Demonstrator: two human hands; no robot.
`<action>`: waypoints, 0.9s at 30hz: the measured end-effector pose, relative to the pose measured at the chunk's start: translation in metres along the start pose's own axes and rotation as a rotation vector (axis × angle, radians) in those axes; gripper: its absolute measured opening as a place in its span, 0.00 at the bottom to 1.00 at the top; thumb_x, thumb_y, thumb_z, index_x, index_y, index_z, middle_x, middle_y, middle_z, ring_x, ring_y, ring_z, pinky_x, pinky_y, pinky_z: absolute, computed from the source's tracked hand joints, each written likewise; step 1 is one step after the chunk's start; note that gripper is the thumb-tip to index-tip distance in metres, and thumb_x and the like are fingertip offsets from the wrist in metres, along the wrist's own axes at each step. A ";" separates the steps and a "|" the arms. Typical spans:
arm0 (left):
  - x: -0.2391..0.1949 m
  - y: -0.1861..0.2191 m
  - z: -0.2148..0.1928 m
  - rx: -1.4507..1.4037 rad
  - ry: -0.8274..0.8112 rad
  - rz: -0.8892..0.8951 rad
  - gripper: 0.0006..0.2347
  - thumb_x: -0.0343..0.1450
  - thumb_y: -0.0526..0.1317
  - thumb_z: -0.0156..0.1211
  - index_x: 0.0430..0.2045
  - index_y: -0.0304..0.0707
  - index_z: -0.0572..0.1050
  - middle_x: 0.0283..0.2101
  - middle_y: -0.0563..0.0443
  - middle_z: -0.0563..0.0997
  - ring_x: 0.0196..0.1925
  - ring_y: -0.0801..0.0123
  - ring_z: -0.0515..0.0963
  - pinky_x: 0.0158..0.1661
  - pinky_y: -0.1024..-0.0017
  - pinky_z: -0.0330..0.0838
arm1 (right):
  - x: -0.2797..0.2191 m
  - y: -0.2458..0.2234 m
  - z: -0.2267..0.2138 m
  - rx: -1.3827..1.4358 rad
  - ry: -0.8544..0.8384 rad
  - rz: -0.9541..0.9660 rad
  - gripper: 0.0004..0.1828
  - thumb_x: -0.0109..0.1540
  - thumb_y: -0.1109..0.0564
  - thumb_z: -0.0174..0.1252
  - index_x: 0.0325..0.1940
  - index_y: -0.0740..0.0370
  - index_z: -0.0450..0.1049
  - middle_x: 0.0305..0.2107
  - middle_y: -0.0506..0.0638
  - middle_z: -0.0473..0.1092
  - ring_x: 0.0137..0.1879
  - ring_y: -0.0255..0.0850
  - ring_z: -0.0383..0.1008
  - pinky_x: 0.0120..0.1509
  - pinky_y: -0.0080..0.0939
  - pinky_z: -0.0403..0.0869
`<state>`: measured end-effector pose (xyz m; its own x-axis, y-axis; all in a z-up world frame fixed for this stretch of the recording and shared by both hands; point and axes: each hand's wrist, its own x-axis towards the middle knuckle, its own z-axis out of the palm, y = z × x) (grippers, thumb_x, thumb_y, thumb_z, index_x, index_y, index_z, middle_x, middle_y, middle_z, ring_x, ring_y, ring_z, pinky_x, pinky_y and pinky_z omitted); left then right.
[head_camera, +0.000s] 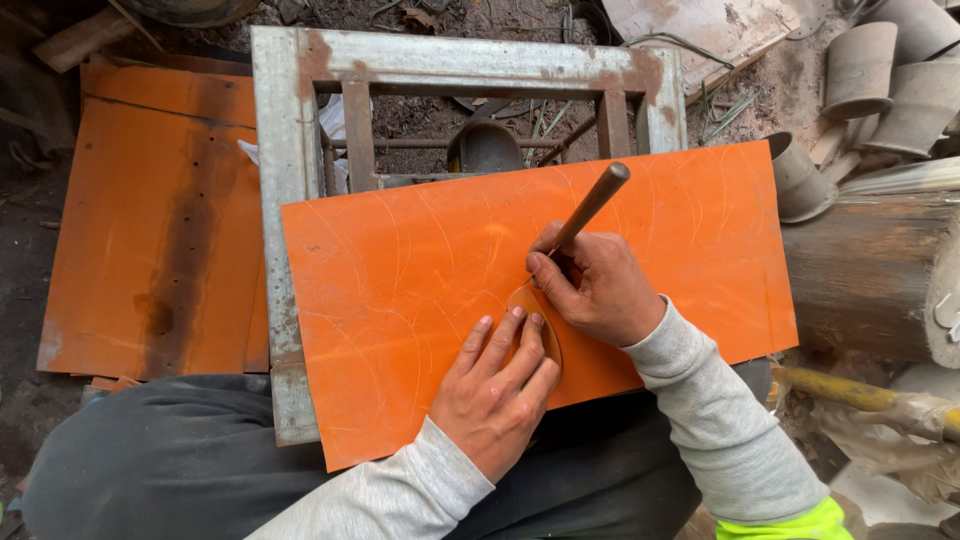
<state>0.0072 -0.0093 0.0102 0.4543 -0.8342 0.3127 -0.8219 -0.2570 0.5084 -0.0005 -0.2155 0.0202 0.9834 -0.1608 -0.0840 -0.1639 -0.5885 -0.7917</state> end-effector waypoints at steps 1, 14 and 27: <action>0.000 0.000 0.000 0.000 -0.003 0.001 0.10 0.67 0.36 0.59 0.39 0.33 0.76 0.59 0.36 0.76 0.65 0.47 0.72 0.63 0.49 0.65 | -0.001 0.002 0.000 -0.045 0.009 -0.001 0.05 0.65 0.62 0.59 0.36 0.67 0.74 0.19 0.50 0.72 0.23 0.34 0.72 0.28 0.35 0.70; -0.002 0.003 0.004 -0.028 0.016 0.001 0.08 0.68 0.37 0.61 0.37 0.33 0.75 0.57 0.35 0.76 0.65 0.46 0.72 0.63 0.48 0.66 | -0.015 0.003 0.010 0.260 -0.026 -0.007 0.04 0.68 0.63 0.55 0.39 0.67 0.72 0.28 0.48 0.75 0.34 0.31 0.78 0.37 0.31 0.77; -0.001 0.001 -0.002 -0.088 0.022 -0.019 0.10 0.66 0.35 0.61 0.39 0.31 0.75 0.60 0.34 0.74 0.65 0.45 0.71 0.64 0.50 0.65 | -0.014 0.016 0.003 0.156 0.101 0.085 0.05 0.66 0.61 0.56 0.39 0.67 0.73 0.24 0.49 0.72 0.29 0.33 0.72 0.34 0.33 0.70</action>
<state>0.0063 -0.0077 0.0116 0.4773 -0.8186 0.3195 -0.7803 -0.2276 0.5826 -0.0163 -0.2203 0.0073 0.9523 -0.2883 -0.0997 -0.2244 -0.4410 -0.8690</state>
